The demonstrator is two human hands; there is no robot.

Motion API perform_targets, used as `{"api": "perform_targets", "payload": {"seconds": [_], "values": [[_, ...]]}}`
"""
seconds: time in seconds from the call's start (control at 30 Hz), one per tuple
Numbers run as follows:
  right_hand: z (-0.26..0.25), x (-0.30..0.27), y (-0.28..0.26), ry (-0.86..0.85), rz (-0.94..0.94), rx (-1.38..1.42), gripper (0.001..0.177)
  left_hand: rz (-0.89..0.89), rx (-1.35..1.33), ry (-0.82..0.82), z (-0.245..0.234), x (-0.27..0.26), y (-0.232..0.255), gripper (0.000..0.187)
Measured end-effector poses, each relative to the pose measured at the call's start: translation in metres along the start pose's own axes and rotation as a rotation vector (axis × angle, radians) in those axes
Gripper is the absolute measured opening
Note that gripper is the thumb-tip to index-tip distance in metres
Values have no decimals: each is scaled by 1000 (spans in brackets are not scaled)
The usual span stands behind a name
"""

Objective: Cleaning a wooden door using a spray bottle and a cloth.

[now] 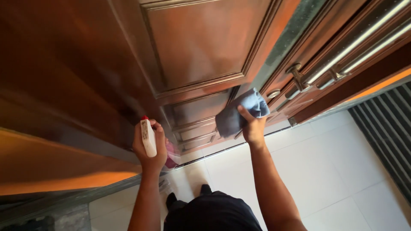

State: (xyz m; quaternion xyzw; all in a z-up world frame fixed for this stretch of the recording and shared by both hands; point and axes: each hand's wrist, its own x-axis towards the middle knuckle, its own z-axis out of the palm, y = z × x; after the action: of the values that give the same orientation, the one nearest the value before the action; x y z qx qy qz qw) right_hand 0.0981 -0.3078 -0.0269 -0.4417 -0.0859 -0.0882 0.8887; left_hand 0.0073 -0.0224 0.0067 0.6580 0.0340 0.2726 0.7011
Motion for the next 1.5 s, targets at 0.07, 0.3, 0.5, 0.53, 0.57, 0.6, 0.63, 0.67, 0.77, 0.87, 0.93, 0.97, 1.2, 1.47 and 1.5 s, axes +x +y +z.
{"api": "perform_targets", "payload": {"seconds": [0.07,0.3,0.5,0.53,0.57,0.6,0.63,0.67,0.77,0.87,0.93,0.97,1.2,1.47,1.5], "values": [[27,1,-6,245,-163,-338,46,-4,31,7,-4,1,3,20],[41,5,73,229,-906,-1134,32,-6,-49,-25,-10,3,-2,18],[9,8,140,241,-876,-1261,36,104,118,-73,-9,11,12,17],[2,7,143,224,-894,-1275,41,30,60,-93,-10,12,13,18],[-4,5,147,207,-911,-1288,47,-45,3,-112,-12,12,15,18],[-14,1,155,209,-906,-1290,47,-49,5,-114,-15,12,15,18],[-25,0,162,189,-852,-1283,47,-32,12,-126,-16,15,15,19],[-36,-1,168,168,-797,-1275,48,-15,18,-137,-17,17,15,19],[-49,-8,178,187,-654,-1307,48,-60,-4,-181,-20,20,10,20],[-55,-26,184,345,-191,-1164,42,-23,-6,-207,-23,25,6,18],[-85,-33,216,476,-154,-1081,39,-86,-25,-204,-22,28,-7,18],[-100,-40,233,588,-104,-998,36,-160,-39,-186,-24,26,-14,19],[-37,-15,188,774,-200,-594,38,206,126,-228,-26,35,-9,14],[74,4,180,689,-276,-568,29,139,65,-259,-31,34,8,17],[105,-2,165,695,-286,-566,29,146,60,-267,-31,35,8,17]]}}
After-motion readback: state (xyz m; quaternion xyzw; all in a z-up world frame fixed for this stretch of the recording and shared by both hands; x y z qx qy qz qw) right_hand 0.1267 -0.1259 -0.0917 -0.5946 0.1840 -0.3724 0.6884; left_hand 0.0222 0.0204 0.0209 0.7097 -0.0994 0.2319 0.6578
